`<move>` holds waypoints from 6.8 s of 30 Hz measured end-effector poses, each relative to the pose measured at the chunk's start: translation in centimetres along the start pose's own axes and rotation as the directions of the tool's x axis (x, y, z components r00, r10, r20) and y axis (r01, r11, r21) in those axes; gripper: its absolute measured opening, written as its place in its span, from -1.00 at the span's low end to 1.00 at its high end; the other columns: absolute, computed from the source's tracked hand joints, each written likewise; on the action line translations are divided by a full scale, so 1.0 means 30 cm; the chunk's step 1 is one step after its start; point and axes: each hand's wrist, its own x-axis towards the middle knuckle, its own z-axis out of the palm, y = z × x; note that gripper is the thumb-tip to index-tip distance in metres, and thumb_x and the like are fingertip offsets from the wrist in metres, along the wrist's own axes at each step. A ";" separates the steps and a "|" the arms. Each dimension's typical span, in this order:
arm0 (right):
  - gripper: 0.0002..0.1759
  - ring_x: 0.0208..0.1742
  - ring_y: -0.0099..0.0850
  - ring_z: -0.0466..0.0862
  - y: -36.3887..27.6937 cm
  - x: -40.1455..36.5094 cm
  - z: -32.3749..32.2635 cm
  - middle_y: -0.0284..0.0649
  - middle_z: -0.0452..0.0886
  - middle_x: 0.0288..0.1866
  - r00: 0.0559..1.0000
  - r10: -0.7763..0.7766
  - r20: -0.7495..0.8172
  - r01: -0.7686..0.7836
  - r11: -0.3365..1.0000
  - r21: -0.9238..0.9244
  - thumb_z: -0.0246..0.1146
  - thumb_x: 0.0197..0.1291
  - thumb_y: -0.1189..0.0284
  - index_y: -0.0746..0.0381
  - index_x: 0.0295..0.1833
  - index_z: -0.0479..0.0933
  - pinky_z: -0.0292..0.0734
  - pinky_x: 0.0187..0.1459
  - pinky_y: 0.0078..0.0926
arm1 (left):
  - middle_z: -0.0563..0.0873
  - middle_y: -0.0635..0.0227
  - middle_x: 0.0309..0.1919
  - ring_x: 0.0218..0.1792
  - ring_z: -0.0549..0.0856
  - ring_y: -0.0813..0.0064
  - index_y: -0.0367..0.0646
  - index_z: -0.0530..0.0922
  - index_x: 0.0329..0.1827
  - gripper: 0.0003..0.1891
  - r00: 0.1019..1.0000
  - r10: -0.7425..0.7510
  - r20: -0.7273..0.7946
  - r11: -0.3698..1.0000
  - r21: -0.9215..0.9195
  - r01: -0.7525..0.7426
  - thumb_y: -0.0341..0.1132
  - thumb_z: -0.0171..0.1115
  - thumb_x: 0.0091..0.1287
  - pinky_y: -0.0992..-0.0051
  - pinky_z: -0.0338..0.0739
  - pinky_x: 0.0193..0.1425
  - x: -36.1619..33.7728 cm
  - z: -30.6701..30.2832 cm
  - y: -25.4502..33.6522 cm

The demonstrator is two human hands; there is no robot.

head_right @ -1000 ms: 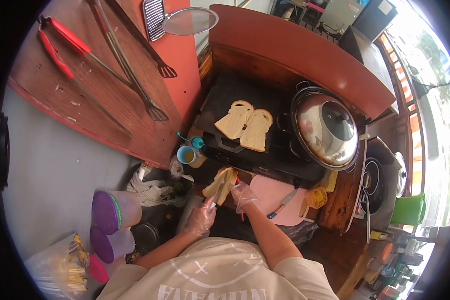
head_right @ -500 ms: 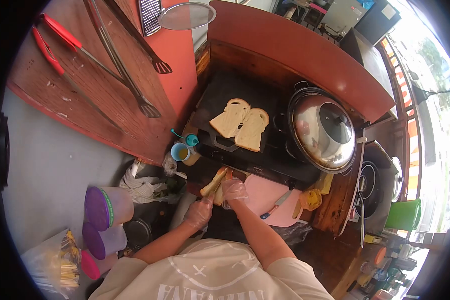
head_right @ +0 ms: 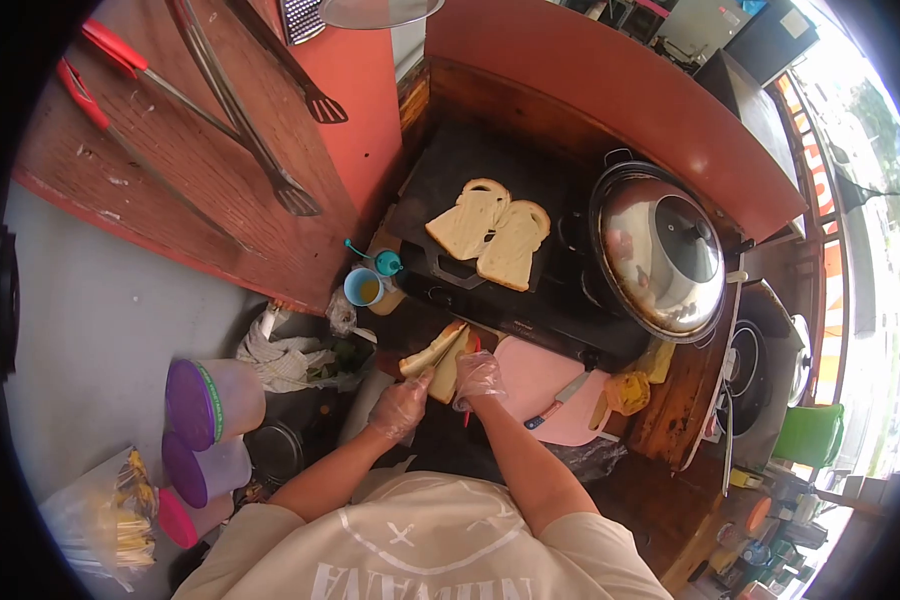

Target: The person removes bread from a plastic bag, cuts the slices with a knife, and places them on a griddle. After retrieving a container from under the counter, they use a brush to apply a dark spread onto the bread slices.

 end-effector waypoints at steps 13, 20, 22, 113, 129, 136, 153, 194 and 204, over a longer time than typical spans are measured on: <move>-0.59 0.02 -0.02 0.83 0.054 0.042 0.115 0.11 0.79 -0.04 1.000 0.023 0.022 -0.021 0.997 -0.078 0.08 0.48 0.25 0.32 -0.07 0.74 0.73 0.02 -0.09 | 0.79 -0.09 -0.21 -0.27 0.81 -0.12 -0.21 0.54 0.33 -0.59 0.990 0.065 -0.124 0.997 -0.024 -0.068 -0.46 0.06 0.42 -0.05 0.71 -0.19 -0.035 -0.003 -0.029; -0.58 0.03 0.02 0.82 -0.025 -0.032 -0.012 0.15 0.78 -0.09 0.981 0.193 -0.004 -0.189 0.962 0.200 0.15 0.38 0.20 0.35 -0.13 0.73 0.70 0.01 -0.02 | 0.80 -0.10 -0.10 -0.25 0.81 -0.12 -0.25 0.52 0.40 -0.53 0.996 0.069 -0.051 0.997 -0.022 -0.070 -0.48 0.08 0.41 -0.01 0.72 -0.17 -0.010 0.022 -0.033; -0.56 0.04 0.04 0.81 -0.014 -0.023 -0.006 0.16 0.78 -0.10 0.962 0.271 -0.002 -0.256 0.910 0.327 0.14 0.38 0.19 0.36 -0.13 0.73 0.69 0.01 0.00 | 0.79 -0.10 -0.08 -0.24 0.82 -0.11 -0.25 0.52 0.40 -0.54 0.989 0.113 -0.097 0.993 -0.031 -0.117 -0.48 0.08 0.42 0.01 0.73 -0.15 -0.027 0.011 -0.057; -0.62 -0.14 -0.11 0.85 0.133 0.038 -0.073 0.08 0.80 -0.08 0.939 -0.318 -0.129 0.248 0.889 -0.385 0.09 0.52 0.23 0.27 0.01 0.72 0.76 -0.14 -0.14 | 0.72 -0.31 -0.24 -0.08 0.72 -0.37 -0.31 0.49 0.09 -0.64 0.834 -0.468 -0.292 0.881 -0.222 0.417 -0.16 0.26 0.52 -0.13 0.59 -0.06 0.026 0.101 -0.059; -0.53 -0.50 -0.48 0.58 0.922 -0.375 -0.493 -0.29 0.66 -0.45 0.898 0.120 0.423 -0.389 0.664 0.638 0.16 0.54 0.09 0.27 -0.06 0.77 0.51 -0.43 -0.43 | 0.65 0.10 0.39 -0.03 0.80 0.02 -0.03 0.55 0.45 -0.53 0.940 0.339 0.041 0.854 0.406 -0.326 -0.27 0.05 0.48 0.15 0.77 -0.17 0.212 0.339 0.390; -0.67 -0.38 -0.46 0.63 1.065 -0.565 -0.387 -0.27 0.63 -0.39 0.922 0.374 0.103 -0.221 0.289 0.931 0.20 0.60 0.28 0.34 -0.07 0.69 0.61 -0.30 -0.47 | 0.56 0.03 0.44 0.15 0.72 0.00 -0.12 0.57 0.43 -0.47 0.851 0.519 -0.085 0.772 0.475 -0.423 -0.24 0.27 0.39 0.16 0.70 0.12 0.294 0.318 0.511; -0.53 -0.05 -0.28 0.73 1.153 -0.564 -0.272 -0.05 0.75 -0.02 0.904 0.384 0.188 -0.375 0.504 0.778 0.44 0.11 0.44 0.35 0.14 0.60 0.65 0.08 -0.30 | 0.82 -0.02 -0.36 -0.32 0.85 0.05 -0.15 0.80 -0.18 -0.77 0.905 0.396 0.155 0.876 0.231 -0.423 -0.32 0.16 0.49 0.13 0.74 -0.17 0.454 0.234 1.206; -0.23 0.46 -0.05 0.52 1.216 -0.234 0.061 -0.02 0.48 0.46 0.763 0.452 -0.462 0.106 0.618 0.779 0.29 0.40 0.00 0.19 0.55 0.31 0.43 0.44 -0.18 | 0.84 0.35 -0.35 -0.58 0.67 0.64 -0.28 0.79 0.10 -0.76 0.761 -0.012 0.649 0.795 -0.455 0.401 -0.42 0.40 0.43 0.58 0.39 -0.63 0.612 0.551 1.120; -0.47 0.29 -0.07 0.71 1.133 -0.438 -0.236 0.04 0.71 0.24 0.789 0.553 -0.268 0.012 0.422 0.907 0.39 0.34 0.40 0.28 0.37 0.50 0.58 0.29 -0.24 | 0.80 0.36 -0.21 -0.34 0.72 0.59 -0.33 0.65 0.28 -0.65 0.729 0.141 0.670 0.628 -0.630 0.457 -0.33 0.34 0.53 0.51 0.62 -0.25 0.538 0.338 0.920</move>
